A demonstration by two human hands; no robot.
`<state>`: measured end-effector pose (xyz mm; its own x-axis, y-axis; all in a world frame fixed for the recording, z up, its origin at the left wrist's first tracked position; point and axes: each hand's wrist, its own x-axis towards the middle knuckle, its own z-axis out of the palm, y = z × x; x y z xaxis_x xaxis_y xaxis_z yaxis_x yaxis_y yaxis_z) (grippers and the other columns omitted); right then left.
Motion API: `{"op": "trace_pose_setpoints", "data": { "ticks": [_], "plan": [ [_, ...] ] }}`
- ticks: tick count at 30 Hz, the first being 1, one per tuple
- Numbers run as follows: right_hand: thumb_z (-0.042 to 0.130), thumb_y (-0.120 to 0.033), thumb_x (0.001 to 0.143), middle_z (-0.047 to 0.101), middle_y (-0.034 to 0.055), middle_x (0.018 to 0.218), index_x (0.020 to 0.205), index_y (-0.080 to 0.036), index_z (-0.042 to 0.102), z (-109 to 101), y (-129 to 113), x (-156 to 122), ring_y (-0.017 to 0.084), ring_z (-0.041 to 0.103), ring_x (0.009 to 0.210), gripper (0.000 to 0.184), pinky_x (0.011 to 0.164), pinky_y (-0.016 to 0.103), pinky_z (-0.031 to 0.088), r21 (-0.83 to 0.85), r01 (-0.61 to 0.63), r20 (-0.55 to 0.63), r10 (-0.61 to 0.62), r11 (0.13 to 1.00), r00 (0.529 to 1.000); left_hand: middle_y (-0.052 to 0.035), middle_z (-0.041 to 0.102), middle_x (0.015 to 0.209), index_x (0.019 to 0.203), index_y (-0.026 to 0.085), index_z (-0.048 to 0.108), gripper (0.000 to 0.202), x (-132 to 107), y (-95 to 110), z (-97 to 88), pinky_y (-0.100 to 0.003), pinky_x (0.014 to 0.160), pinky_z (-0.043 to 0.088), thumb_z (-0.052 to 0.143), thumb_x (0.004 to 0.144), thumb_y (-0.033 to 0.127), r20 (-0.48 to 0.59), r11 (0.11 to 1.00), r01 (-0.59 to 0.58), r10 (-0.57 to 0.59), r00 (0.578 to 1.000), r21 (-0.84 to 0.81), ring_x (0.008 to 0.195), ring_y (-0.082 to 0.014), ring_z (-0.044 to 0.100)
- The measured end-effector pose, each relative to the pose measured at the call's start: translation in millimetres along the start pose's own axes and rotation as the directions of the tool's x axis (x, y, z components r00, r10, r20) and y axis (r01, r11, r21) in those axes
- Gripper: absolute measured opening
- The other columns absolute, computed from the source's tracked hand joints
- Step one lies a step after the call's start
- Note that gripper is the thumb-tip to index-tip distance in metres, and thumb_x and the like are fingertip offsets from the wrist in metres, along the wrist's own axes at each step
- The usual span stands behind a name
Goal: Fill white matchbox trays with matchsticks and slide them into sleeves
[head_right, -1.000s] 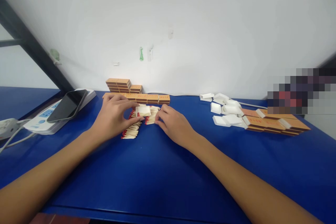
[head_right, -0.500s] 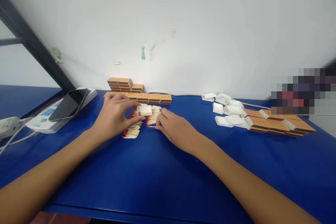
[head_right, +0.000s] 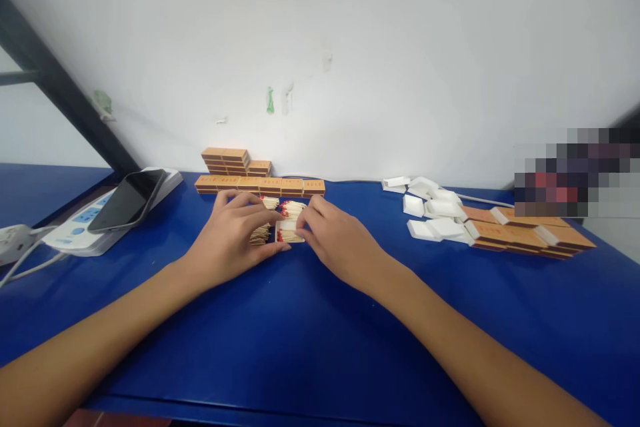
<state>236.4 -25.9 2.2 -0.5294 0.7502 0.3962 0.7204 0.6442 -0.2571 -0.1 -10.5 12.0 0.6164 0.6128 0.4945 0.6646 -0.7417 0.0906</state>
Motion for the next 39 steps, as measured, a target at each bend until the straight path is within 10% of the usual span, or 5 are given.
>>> {"op": "trace_pose_setpoints", "data": {
  "ticks": [6,27,34,39],
  "plan": [
    [0.054,-0.023,0.105,0.060,0.0062,0.099,0.101,-0.020,0.064,-1.1,0.1,-1.4,0.018,0.059,0.082,0.011,0.074,0.034,0.048,0.019,-0.010,-0.114,0.012,1.000,0.993,-0.0047,0.079,0.099,0.109,0.021,0.074,0.037,0.5,-10.5,-2.1,-0.047,0.096,0.033,0.086,0.084,0.045,-0.009,0.999,0.038,-0.038,0.999,0.015,0.106,-0.0285,0.064],
    [0.055,-0.016,0.103,0.058,0.0041,0.100,0.097,-0.019,0.062,14.9,8.7,-0.2,0.016,0.058,0.080,0.010,0.073,0.031,0.046,0.086,-0.046,0.144,0.033,0.995,0.989,-0.0038,0.079,0.098,0.107,0.020,0.075,0.034,3.0,-28.0,-6.2,-0.047,0.094,0.034,0.086,0.085,0.044,-0.067,0.992,0.084,-0.077,0.995,0.093,0.098,-0.0272,0.063],
    [0.054,-0.022,0.105,0.060,0.0064,0.100,0.100,-0.019,0.063,1.6,-0.2,7.9,0.020,0.062,0.085,0.011,0.077,0.033,0.049,0.064,-0.052,-0.117,0.059,0.997,0.991,-0.0044,0.079,0.099,0.111,0.020,0.074,0.039,2.6,-16.1,-3.6,-0.048,0.096,0.033,0.087,0.083,0.045,-0.022,0.998,0.046,-0.045,0.999,0.047,0.104,-0.0281,0.065],
    [0.062,-0.026,0.098,0.065,0.0094,0.106,0.100,-0.020,0.069,-9.4,-40.2,2.0,0.023,0.064,0.092,0.009,0.086,0.039,0.051,0.204,-0.174,-0.067,0.191,0.963,0.979,-0.0041,0.079,0.100,0.112,0.021,0.074,0.038,2.6,-12.3,-2.2,-0.047,0.096,0.033,0.086,0.084,0.045,-0.023,0.999,0.039,-0.038,0.999,0.015,0.104,-0.0278,0.065]
  ]
}}
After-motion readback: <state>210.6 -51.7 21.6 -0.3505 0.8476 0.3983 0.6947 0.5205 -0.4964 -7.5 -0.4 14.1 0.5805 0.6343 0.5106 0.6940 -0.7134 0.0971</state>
